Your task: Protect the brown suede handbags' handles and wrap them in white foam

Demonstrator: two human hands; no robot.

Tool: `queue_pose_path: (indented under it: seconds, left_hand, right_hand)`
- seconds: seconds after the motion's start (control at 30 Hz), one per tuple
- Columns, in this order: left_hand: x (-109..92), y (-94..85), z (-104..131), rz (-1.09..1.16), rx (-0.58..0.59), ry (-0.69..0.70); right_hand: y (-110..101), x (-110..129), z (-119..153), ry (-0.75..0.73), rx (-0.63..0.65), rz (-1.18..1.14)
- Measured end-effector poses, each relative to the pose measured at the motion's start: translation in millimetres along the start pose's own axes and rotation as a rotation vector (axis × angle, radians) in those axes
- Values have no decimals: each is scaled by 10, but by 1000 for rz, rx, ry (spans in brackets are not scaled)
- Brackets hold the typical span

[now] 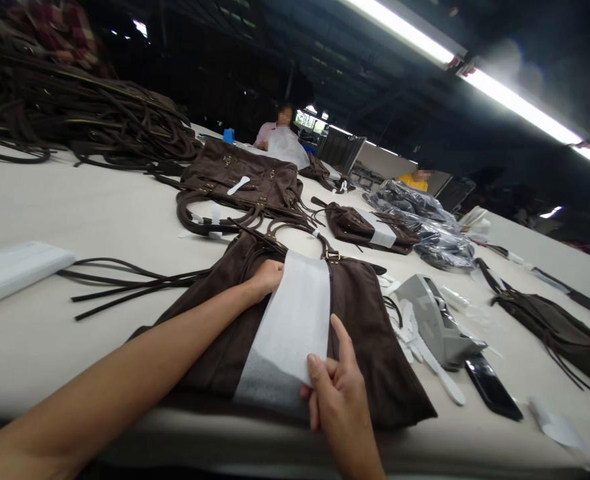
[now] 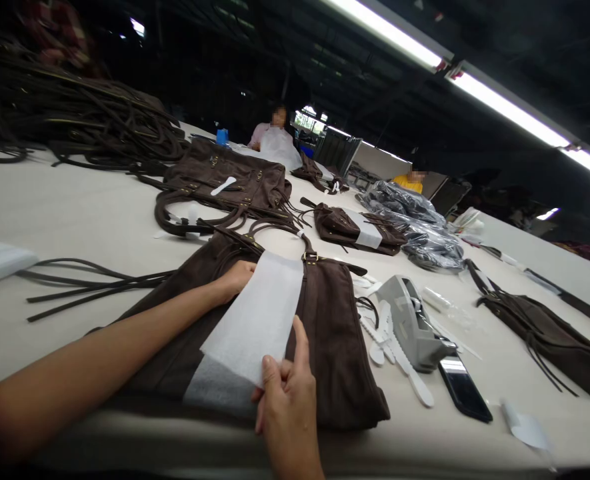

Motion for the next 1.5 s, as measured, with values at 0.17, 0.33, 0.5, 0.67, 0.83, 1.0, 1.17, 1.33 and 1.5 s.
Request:
queue_pose_path:
  seconds: [0.17, 0.33, 0.5, 0.67, 0.83, 1.0, 1.17, 1.33, 1.5]
  left_hand:
    - [-21, -16, -26, -40, -20, 39]
    - [-65, -78, -34, -109, -37, 74]
    - [-108, -130, -103, -167, -12, 116]
    - [-132, -54, -163, -165, 81, 138]
    - [-150, 24, -146, -140, 158, 120]
    - [-141, 23, -115, -137, 140, 65]
    - [-104, 4, -129, -133, 69, 69]
    - [-77, -33, -140, -163, -30, 136]
    - [-183, -192, -158, -239, -197, 231]
  right_hand:
    - [105, -115, 138, 46, 5, 125]
    - [109, -10, 70, -110, 33, 397]
    - [100, 267, -24, -331, 102, 769]
    - [-1, 381, -25, -235, 115, 493]
    - [80, 99, -2, -43, 152, 254]
    - [128, 61, -28, -248, 140, 707]
    - [143, 114, -62, -354, 270, 1031]
    - [162, 180, -86, -458, 357, 1098]
    - [139, 223, -101, -492, 366, 1096]
Point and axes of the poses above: each hand's wrist, its own z-axis away from the middle knuckle, its own y-axis out of the palm, x = y × z, the point moved 8 cm from there along -z, towards the middle knuckle, and after that the axes turned 13 degrees about -x, right-handed, at the moved point
